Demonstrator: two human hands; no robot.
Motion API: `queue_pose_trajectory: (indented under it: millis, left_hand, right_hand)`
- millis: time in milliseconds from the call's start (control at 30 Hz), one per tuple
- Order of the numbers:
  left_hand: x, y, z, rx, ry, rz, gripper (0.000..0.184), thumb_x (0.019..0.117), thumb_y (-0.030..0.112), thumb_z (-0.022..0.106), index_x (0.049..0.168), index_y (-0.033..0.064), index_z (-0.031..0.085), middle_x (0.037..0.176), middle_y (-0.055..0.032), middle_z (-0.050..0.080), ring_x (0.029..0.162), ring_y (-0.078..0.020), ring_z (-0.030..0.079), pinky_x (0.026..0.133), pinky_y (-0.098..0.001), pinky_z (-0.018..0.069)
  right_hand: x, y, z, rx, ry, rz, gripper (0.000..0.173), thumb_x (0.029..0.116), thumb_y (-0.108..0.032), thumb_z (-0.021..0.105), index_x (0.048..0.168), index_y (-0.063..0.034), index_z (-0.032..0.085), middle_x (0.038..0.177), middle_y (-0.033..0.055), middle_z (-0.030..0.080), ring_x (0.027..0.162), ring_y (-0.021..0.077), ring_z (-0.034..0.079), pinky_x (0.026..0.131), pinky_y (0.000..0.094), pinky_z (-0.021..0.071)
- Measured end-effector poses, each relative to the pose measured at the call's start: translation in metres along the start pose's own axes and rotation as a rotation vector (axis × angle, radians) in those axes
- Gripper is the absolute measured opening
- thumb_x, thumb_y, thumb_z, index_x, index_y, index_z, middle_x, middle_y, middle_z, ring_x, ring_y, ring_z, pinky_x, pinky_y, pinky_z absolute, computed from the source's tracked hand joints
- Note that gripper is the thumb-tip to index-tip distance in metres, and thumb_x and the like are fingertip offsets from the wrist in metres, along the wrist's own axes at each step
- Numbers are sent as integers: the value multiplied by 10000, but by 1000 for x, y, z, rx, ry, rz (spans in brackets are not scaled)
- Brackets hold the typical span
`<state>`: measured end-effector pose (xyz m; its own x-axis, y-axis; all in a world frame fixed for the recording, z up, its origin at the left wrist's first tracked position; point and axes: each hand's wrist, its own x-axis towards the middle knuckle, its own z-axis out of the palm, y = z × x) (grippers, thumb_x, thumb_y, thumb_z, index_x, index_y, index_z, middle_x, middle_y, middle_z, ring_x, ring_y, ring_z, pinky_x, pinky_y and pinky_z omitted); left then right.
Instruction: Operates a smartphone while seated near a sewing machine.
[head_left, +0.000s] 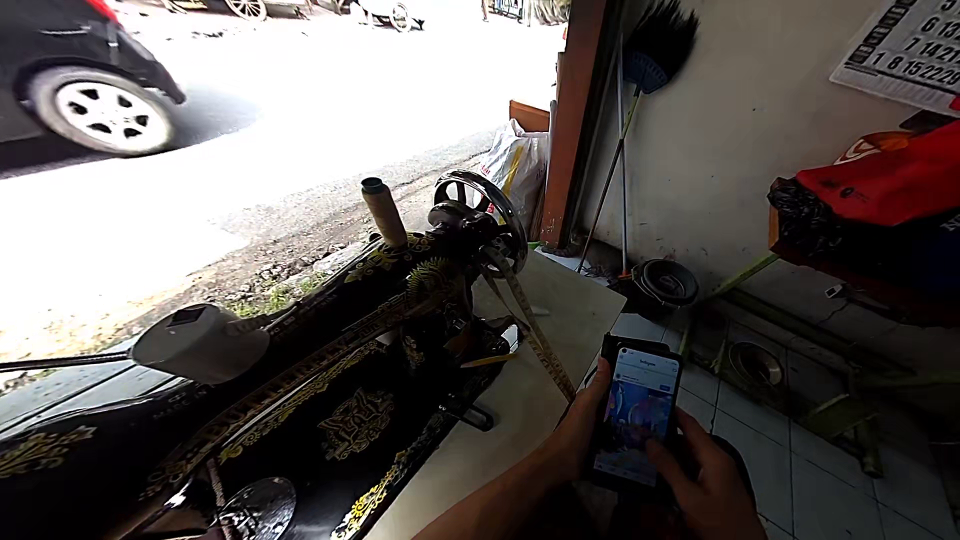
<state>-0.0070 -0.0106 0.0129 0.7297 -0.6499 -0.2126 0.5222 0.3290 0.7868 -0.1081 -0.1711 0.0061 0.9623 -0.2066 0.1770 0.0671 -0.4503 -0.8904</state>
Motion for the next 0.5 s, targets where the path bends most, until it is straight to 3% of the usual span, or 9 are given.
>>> queue_pose_trajectory:
  millis: [233,500]
  left_hand:
    - [0,0,-1,-5,3,6,639,1098,519,147,1382,109,546,1183,-70,707,1093,-143,690,945,-347,578]
    - [0,0,0,-34,11,-2,648,1098,525,146,1341,104,575,1128,-78,731,1047,-159,716,913,-359,598]
  right_hand:
    - [0,-1,-1,33,-16,6,523,970,-226,601,1410,49,533,1251,94,695,1110,71,681,969,229,559]
    - [3,-1,-3,57,-26,8,455,1045,-214,459,1416,36,544,1308,96,667,1164,39,640,999,189,514]
